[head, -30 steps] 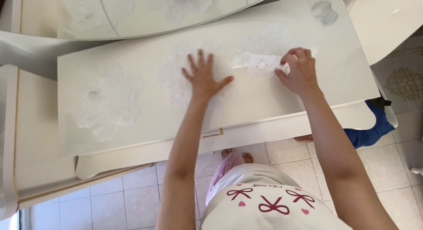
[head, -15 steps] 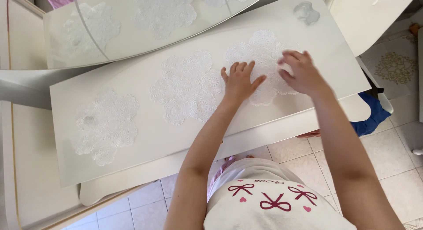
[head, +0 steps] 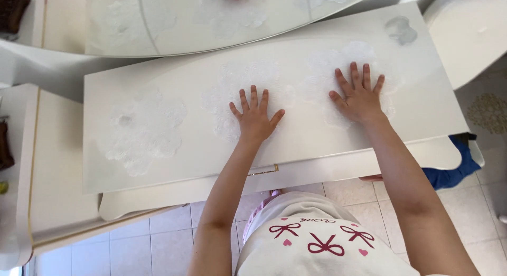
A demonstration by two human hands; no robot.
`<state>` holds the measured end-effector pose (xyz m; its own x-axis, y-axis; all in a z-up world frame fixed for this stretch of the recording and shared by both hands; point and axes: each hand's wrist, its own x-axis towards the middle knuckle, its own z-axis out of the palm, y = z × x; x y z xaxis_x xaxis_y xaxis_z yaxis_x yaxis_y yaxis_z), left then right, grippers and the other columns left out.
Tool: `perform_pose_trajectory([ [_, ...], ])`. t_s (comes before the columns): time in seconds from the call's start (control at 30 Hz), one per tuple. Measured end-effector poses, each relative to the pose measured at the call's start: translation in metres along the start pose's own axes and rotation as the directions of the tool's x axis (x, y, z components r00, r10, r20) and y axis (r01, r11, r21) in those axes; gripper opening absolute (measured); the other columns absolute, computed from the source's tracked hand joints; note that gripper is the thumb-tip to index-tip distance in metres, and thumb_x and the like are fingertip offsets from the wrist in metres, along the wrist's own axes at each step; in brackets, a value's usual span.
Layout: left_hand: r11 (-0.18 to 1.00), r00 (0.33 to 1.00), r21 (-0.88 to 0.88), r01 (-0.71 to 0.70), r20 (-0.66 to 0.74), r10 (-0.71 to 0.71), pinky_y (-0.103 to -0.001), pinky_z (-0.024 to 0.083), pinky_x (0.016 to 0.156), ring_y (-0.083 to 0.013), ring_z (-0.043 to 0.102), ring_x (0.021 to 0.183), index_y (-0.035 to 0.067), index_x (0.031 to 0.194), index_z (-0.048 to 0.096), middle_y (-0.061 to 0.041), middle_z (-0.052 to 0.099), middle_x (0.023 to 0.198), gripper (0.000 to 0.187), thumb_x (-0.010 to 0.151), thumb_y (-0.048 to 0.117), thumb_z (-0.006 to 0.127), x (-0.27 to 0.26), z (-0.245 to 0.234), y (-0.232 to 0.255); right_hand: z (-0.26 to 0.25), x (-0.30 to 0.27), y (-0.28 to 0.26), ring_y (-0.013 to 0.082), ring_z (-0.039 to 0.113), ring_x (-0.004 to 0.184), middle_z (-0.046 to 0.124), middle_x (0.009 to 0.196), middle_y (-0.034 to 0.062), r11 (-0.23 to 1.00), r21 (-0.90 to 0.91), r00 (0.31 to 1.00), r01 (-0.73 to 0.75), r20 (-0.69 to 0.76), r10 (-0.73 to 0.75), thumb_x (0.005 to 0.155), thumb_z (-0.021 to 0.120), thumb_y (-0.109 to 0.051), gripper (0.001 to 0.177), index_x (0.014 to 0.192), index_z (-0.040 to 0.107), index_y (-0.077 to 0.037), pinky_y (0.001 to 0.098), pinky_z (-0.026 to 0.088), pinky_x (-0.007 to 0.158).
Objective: Cleaning a white dresser with wet wipes and arranging decorative lace and objects.
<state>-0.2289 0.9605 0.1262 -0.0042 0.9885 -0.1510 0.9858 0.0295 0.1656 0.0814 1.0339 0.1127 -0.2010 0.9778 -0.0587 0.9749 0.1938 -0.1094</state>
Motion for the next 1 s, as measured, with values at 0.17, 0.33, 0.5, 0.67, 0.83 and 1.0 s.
perform_pose_trajectory([
  [0.17,0.992,0.996,-0.099,0.076,0.057,-0.070,-0.075,-0.006,0.115,-0.0385,-0.008,0.156,0.033,0.163,0.019,-0.005,0.005,0.172,0.090,0.088,0.081,0.035,0.009,0.004,-0.012,0.002,0.008,0.007,0.0322,-0.009,0.157,-0.004,0.172,0.0043,0.999,0.040,0.994,-0.029,0.109,0.025,0.094,0.019,-0.075,0.078,0.162,0.008,-0.039,0.0673,-0.010,0.118],
  [0.33,0.989,0.994,-0.103,0.102,-0.022,-0.105,-0.075,-0.007,0.115,-0.0380,-0.009,0.157,0.032,0.163,0.019,-0.005,0.004,0.172,0.090,0.090,0.082,0.034,0.005,0.013,-0.014,0.000,-0.002,-0.009,0.0340,-0.008,0.157,-0.002,0.172,0.0071,0.998,0.058,0.999,0.027,-0.025,-0.026,0.096,0.020,-0.074,0.077,0.162,0.010,-0.037,0.0680,-0.010,0.118],
  [0.5,0.985,0.993,-0.141,0.099,-0.048,-0.106,-0.076,-0.007,0.114,-0.0392,-0.006,0.157,0.030,0.163,0.023,-0.006,0.007,0.173,0.087,0.092,0.078,0.036,-0.023,0.020,-0.007,0.004,-0.024,-0.027,0.0337,-0.008,0.157,0.000,0.172,0.0069,0.994,0.085,0.993,0.072,0.083,-0.079,0.095,0.020,-0.073,0.077,0.163,0.014,-0.036,0.0675,-0.012,0.117],
  [0.67,0.979,0.950,-0.203,0.027,-0.299,-0.088,-0.076,-0.007,0.115,-0.0426,-0.003,0.157,0.026,0.163,0.029,-0.011,0.013,0.172,0.084,0.096,0.076,0.038,-0.055,0.035,0.005,-0.009,-0.027,-0.048,0.0401,0.029,0.149,0.035,0.161,0.0203,0.931,0.270,0.954,0.246,-0.237,-0.183,0.105,0.050,-0.047,0.059,0.155,0.041,-0.017,0.0613,0.022,0.117],
  [0.83,0.978,0.954,-0.190,0.085,-0.267,-0.135,-0.075,-0.007,0.115,-0.0431,-0.002,0.157,0.024,0.161,0.031,-0.012,0.015,0.172,0.083,0.097,0.074,0.040,-0.084,0.040,0.004,-0.025,0.013,-0.087,0.0293,0.071,0.104,0.068,0.122,0.0173,0.748,0.560,0.910,0.356,-0.391,-0.141,0.095,0.075,-0.006,0.021,0.116,0.074,-0.007,0.0348,0.060,0.089],
  [1.0,0.975,0.963,-0.216,0.051,-0.249,-0.106,-0.074,-0.005,0.116,-0.0410,0.001,0.158,0.025,0.161,0.032,-0.010,0.017,0.171,0.082,0.096,0.073,0.040,-0.089,0.027,0.004,0.005,0.075,-0.107,0.0224,0.071,0.098,0.071,0.113,0.0123,0.751,0.481,0.873,0.453,-0.410,-0.264,0.093,0.067,0.012,0.028,0.111,0.080,-0.006,0.0309,0.059,0.087],
])
